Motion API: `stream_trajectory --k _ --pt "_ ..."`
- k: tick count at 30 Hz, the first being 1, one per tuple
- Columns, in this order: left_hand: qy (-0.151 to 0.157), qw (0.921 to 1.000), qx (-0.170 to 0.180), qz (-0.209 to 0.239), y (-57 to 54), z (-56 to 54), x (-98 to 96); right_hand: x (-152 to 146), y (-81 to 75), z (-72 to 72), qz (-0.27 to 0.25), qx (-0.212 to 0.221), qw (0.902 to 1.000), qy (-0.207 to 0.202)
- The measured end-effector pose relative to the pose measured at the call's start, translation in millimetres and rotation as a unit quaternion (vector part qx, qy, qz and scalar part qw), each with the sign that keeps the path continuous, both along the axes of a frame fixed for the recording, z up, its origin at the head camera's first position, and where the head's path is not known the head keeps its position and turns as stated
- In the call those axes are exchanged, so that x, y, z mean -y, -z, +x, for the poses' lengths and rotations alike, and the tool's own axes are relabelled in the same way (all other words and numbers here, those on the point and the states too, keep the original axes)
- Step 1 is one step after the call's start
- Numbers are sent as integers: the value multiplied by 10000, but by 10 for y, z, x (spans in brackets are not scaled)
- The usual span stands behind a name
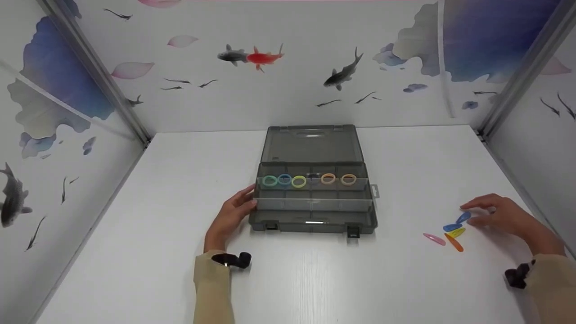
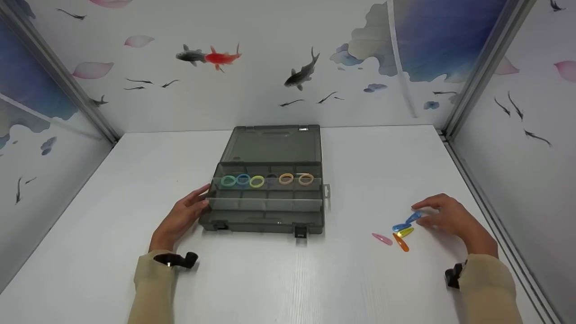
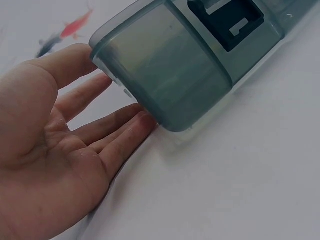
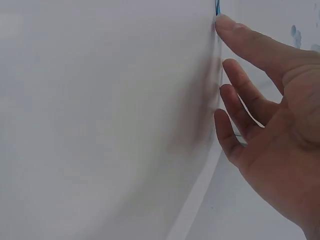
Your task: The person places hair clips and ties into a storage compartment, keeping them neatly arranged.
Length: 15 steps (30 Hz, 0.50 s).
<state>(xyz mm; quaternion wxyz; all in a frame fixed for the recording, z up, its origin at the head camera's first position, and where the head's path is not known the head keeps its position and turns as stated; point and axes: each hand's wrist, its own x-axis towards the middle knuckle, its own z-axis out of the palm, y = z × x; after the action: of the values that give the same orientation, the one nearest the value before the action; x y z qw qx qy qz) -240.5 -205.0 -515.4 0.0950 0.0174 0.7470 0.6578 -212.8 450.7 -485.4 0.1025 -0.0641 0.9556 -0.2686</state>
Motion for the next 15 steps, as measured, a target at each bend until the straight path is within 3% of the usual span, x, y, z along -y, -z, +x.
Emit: stream_trajectory --k 6,15 --pt "-32 10000 38 -9 -9 7 -1 18 10 -16 -114 -69 9999 44" --pt "-13 10000 17 8 5 -9 3 19 -1 -19 -14 213 9993 300"
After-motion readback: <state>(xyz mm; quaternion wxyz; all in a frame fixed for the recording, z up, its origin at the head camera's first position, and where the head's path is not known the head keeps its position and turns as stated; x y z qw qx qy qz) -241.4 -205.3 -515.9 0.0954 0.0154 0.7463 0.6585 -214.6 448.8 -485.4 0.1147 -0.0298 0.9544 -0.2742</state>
